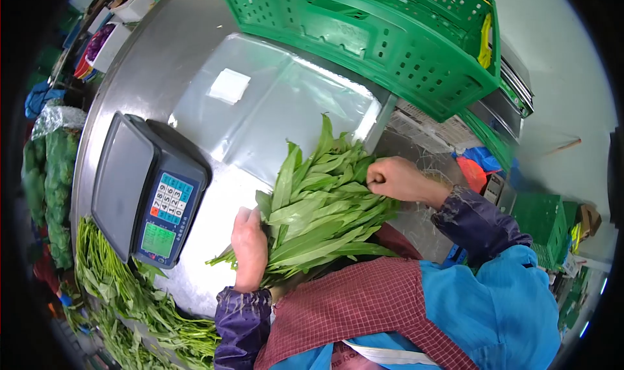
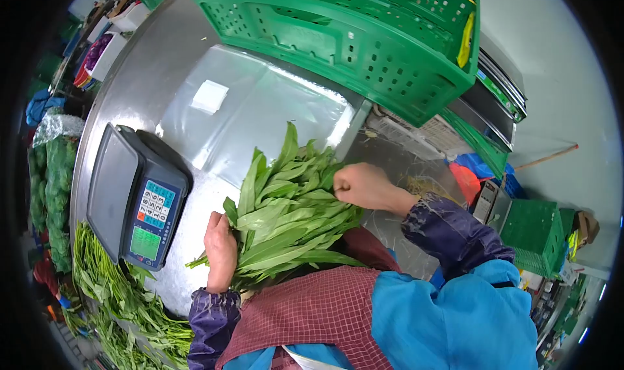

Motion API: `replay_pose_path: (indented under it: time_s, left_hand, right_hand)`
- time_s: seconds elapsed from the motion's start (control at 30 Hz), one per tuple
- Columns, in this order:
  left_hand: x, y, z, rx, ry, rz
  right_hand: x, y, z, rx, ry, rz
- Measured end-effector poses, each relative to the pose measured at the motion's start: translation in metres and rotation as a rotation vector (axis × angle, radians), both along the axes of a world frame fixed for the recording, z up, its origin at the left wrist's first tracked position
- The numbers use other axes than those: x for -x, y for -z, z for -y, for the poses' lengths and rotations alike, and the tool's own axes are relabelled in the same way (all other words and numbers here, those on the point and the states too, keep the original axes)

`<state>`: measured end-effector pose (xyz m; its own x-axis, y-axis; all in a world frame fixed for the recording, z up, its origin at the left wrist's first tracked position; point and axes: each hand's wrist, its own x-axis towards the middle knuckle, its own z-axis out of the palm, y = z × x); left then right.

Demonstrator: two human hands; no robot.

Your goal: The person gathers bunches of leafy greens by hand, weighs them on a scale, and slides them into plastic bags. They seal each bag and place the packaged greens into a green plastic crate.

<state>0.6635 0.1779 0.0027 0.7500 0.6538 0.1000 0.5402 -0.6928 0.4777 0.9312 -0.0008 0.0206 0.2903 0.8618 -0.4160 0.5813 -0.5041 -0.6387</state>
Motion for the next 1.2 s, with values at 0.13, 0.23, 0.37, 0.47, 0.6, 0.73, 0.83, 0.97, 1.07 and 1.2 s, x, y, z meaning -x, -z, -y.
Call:
replay_pose_path:
  time_s: [0.13,0.23,0.37,0.47,0.6,0.73,0.83,0.97,1.07,1.2]
  left_hand:
    - [0.004,-0.003,0.008,-0.024,-0.022,-0.044]
    - [0.005,-0.009,0.016,-0.105,0.022,-0.013]
    - [0.005,-0.014,0.026,-0.134,0.084,0.084]
    - [0.01,-0.018,0.029,-0.008,0.099,0.186]
    - [0.065,-0.053,0.049,-0.032,0.05,0.274]
    - [0.117,-0.045,0.082,0.115,0.056,0.108]
    - [0.11,-0.016,0.085,-0.092,0.097,0.042]
    - [0.087,-0.028,0.054,-0.147,0.092,0.066]
    - [0.069,-0.035,0.027,-0.029,0.186,0.083]
    - [0.023,-0.043,0.0,0.15,0.386,-0.051]
  right_hand:
    - [-0.026,-0.009,-0.001,0.034,0.268,0.302]
    - [-0.026,-0.056,-0.052,-0.327,0.16,0.241]
    - [0.024,-0.064,-0.166,-0.329,-0.314,-0.156]
    - [0.078,-0.023,-0.198,0.072,-0.839,-0.376]
    - [0.106,0.006,-0.184,0.382,-1.123,-0.478]
    - [0.112,-0.009,-0.166,0.279,-1.049,-0.474]
    - [0.117,-0.016,-0.157,0.172,-1.089,-0.26]
    - [0.111,-0.017,-0.148,0.112,-1.098,-0.263]
    - [0.101,-0.031,-0.137,0.244,-0.984,-0.294]
    - [0.075,-0.031,-0.104,0.223,-0.866,-0.308]
